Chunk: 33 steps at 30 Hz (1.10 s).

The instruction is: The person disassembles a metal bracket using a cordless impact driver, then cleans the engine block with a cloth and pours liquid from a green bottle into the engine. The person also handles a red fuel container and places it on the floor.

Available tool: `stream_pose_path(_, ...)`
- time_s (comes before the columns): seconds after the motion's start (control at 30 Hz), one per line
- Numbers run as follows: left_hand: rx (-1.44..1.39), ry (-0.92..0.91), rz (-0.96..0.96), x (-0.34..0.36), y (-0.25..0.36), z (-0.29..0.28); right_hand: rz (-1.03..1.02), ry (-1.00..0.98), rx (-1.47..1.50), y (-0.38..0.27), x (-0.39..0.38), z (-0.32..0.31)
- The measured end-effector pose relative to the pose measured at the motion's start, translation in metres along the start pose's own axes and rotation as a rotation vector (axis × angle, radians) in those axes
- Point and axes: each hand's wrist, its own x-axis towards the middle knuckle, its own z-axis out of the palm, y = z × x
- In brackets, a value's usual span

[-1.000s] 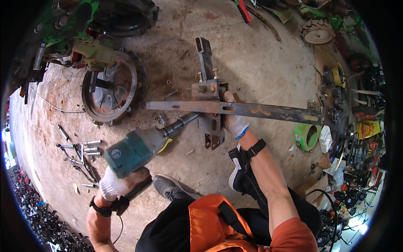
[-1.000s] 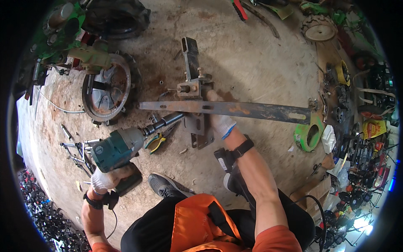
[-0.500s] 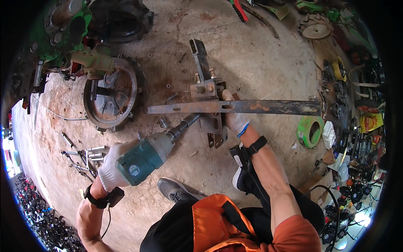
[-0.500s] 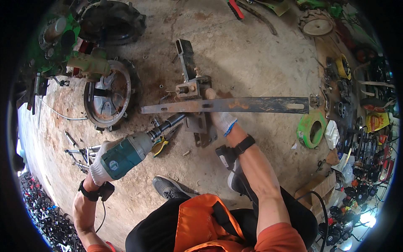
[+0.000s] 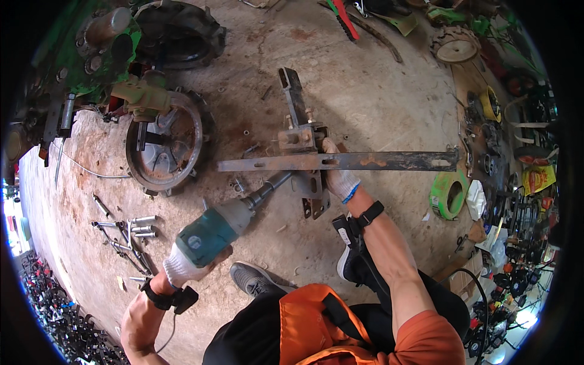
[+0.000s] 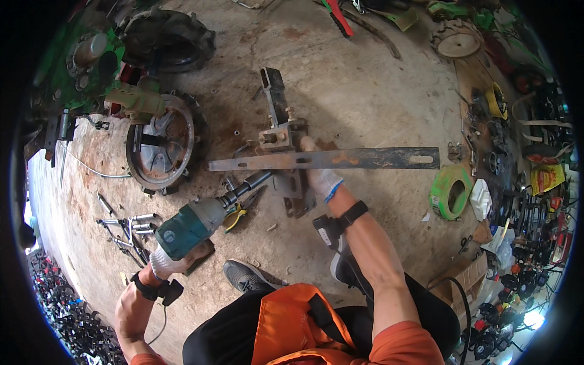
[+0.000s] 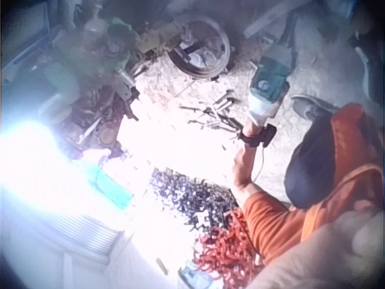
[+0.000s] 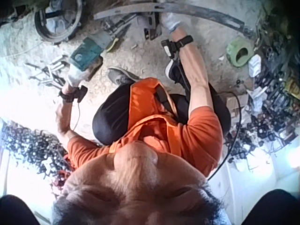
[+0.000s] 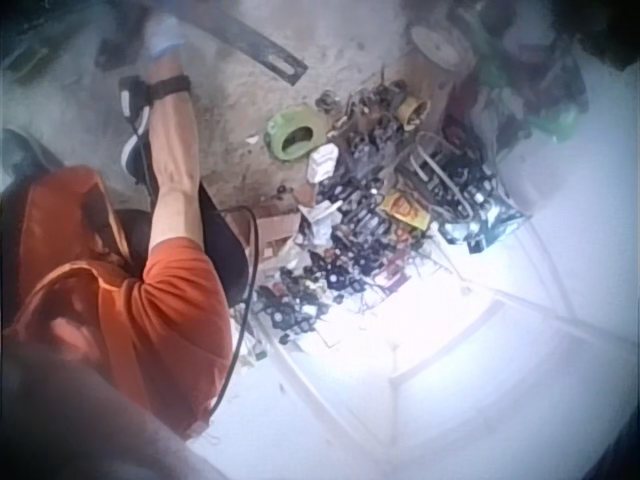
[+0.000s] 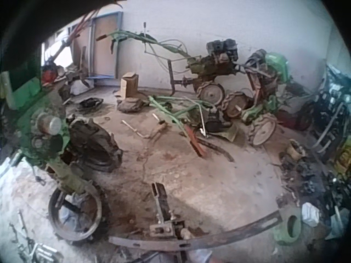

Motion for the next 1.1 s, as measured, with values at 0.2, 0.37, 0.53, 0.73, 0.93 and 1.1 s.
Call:
stream_pose_path(0.2, -0.795, -0.087, -0.933, -0.014, 0.026, 0.015, 0.049, 0.035, 0.006, 0.01, 0.005, -0.01)
stream_pose_path(0.37, -0.65, -0.032, -0.807, -0.012, 0.03, 0.012, -0.034, 0.088, -0.06, 0.01, 0.004, -0.006)
stream_pose_path(0.53, -0.714, -0.106, -0.935, -0.013, 0.041, 0.002, -0.038, 0.093, -0.172, 0.013, 0.003, -0.007)
stream_pose_path(0.73, -0.645, -0.051, -0.854, -0.018, 0.037, 0.013, -0.078, 0.12, -0.188, 0.013, 0.0, -0.009)
stream_pose_path(0.93, -0.276, -0.016, -0.339, -0.018, 0.02, 0.003, -0.249, 0.045, -0.576, 0.0, -0.011, -0.007)
stream_pose_path(1.1, -0.666, 0.119, -0.78, -0.027, 0.031, 0.004, -0.196, -0.034, -0.197, 0.015, 0.004, -0.006)
